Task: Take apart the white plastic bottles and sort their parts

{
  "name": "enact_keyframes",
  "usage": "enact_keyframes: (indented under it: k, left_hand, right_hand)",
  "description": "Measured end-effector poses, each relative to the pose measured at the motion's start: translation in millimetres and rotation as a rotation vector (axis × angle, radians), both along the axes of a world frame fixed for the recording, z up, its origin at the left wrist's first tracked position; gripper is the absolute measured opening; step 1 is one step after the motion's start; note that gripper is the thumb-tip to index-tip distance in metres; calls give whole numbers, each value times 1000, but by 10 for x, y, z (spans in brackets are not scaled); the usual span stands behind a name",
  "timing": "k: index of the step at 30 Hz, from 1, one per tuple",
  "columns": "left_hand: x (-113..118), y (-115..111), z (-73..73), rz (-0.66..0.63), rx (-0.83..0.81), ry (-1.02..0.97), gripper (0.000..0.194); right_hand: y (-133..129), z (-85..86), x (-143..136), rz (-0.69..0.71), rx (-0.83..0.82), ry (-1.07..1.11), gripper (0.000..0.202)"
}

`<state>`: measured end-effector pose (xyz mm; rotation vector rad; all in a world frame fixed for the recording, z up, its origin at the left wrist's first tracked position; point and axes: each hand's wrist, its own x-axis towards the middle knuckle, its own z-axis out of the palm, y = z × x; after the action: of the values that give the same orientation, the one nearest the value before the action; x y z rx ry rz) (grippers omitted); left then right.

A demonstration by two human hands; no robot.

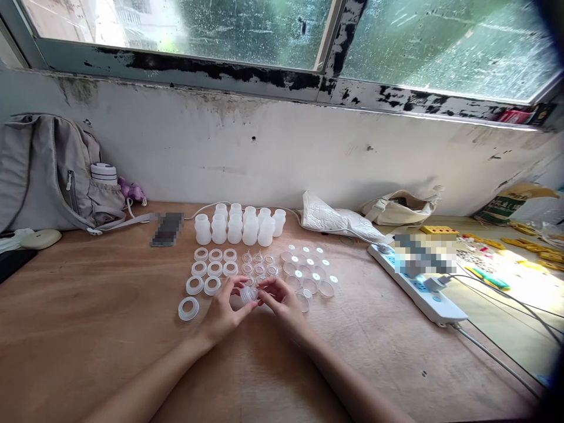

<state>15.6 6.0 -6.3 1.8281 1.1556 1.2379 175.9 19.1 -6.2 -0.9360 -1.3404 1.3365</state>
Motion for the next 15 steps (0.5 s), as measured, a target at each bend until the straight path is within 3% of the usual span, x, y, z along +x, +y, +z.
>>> enact_keyframes:
  k: [4, 8, 11, 15]
  left_hand:
    - [-25, 9, -11, -9, 156, 94, 34]
    - [-53, 61, 25, 6, 182, 129, 30]
    - [-135, 215, 80, 121, 196, 104, 25]
    - [-417, 628, 155, 380, 227, 71, 26]
  right_hand:
    - [3, -1, -3, 3, -26, 8, 18]
    - [5, -24, -12, -53, -8, -17, 16]
    - [9, -32, -14, -97, 20, 6, 15]
    - [14, -11, -8, -130, 37, 15, 16]
